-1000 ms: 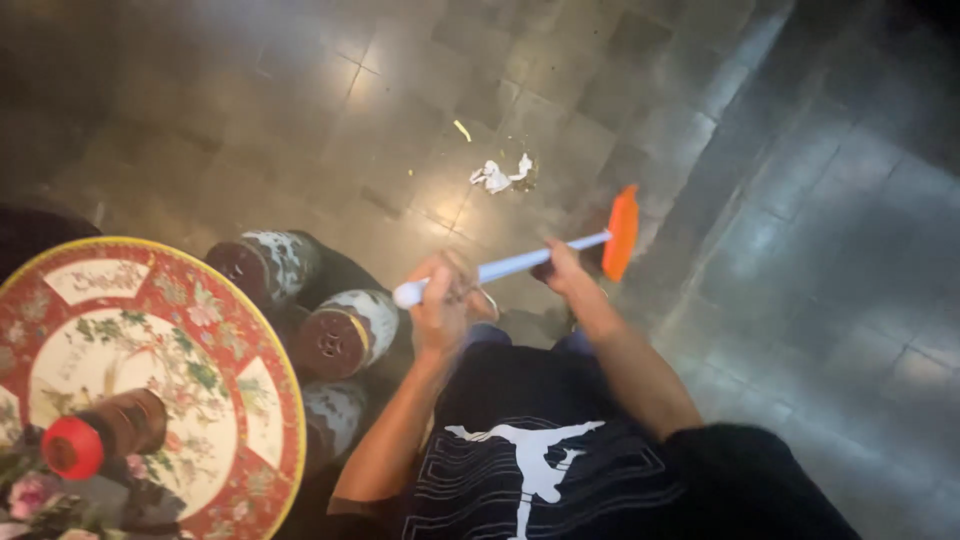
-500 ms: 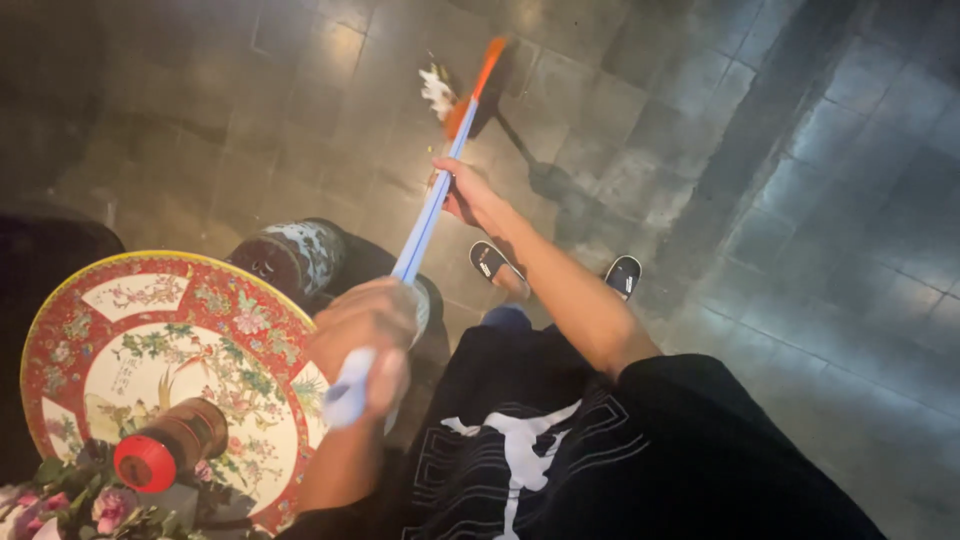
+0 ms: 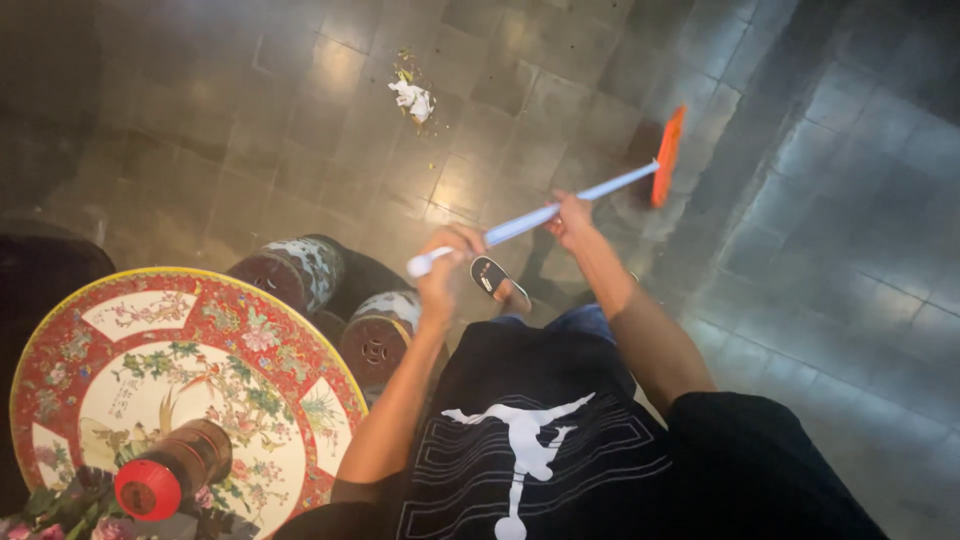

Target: Sweeping a tiled floor with a broom to collect debris.

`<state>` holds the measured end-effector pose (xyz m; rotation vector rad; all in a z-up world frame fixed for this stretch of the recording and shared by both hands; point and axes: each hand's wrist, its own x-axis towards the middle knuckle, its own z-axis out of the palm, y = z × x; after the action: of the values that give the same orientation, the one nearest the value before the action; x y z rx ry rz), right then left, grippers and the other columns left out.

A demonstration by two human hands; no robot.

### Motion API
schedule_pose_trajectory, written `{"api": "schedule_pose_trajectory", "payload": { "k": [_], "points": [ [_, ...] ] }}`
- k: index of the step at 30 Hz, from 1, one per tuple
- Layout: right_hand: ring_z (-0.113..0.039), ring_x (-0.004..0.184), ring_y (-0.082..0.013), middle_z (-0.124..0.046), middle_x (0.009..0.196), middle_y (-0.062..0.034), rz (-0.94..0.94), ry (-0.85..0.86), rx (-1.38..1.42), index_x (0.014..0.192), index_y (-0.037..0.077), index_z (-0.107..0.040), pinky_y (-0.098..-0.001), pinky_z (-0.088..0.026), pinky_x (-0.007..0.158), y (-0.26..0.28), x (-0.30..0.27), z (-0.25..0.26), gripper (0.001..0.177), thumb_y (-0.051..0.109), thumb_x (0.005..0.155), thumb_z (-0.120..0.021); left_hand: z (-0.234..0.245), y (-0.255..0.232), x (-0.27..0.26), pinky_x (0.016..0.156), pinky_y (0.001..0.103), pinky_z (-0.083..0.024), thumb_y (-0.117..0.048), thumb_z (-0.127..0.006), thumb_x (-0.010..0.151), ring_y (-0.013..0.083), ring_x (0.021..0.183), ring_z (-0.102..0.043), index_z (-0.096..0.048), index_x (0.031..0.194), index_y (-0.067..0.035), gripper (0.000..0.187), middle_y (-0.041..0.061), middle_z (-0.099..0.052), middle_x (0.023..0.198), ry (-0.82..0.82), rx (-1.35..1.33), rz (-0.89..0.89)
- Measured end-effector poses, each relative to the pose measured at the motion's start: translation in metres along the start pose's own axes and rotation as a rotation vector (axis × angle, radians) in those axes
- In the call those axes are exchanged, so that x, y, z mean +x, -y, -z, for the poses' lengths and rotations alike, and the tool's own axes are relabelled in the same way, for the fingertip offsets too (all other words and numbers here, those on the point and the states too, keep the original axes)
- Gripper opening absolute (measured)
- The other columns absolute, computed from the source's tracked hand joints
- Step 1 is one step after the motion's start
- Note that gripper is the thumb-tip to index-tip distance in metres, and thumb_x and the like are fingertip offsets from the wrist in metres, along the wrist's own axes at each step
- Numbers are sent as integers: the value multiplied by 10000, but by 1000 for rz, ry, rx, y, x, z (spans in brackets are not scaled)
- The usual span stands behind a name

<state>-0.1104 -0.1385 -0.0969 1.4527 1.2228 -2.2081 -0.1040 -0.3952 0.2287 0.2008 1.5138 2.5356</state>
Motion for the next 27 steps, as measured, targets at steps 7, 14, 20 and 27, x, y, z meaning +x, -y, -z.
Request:
{"api": "schedule_pose_trajectory", "payload": {
  "k": [7,14,20,27],
  "points": [
    [-551,522,-146,-513,641,-8,-103,200,-3,849,122,-540,-333,-512,454,-33,43,-71,188,250,970,-605,2,-23,2,1036,454,-501,-90,-530,912,230,841,-572,-507,808,-12,132,91,-553,804,-37,149,-112],
    [-538,523,-128,-591,657,2,-68,414,-136,838,105,-579,-309,-432,440,46,-109,-189,161,207,926,-667,-32,-89,-10,744,391,-503,-76,-605,877,239,709,-549,-494,764,-26,166,86,-533,729,89,513,-377],
    [-545,538,-105,-627,711,4,49,436,-60,923,75,-636,-287,-420,450,74,-178,-184,154,217,905,-693,-64,-151,-10,718,428,-529,-119,-599,903,245,628,-517,-506,748,-39,197,72,-516,680,163,417,-525],
    [-566,547,-156,-569,699,-32,141,119,4,886,86,-591,-319,-482,457,84,-86,-82,186,209,913,-727,-34,-64,2,793,378,-475,-191,-607,911,213,780,-500,-504,770,-36,233,99,-539,809,-27,105,-282]
  ]
}}
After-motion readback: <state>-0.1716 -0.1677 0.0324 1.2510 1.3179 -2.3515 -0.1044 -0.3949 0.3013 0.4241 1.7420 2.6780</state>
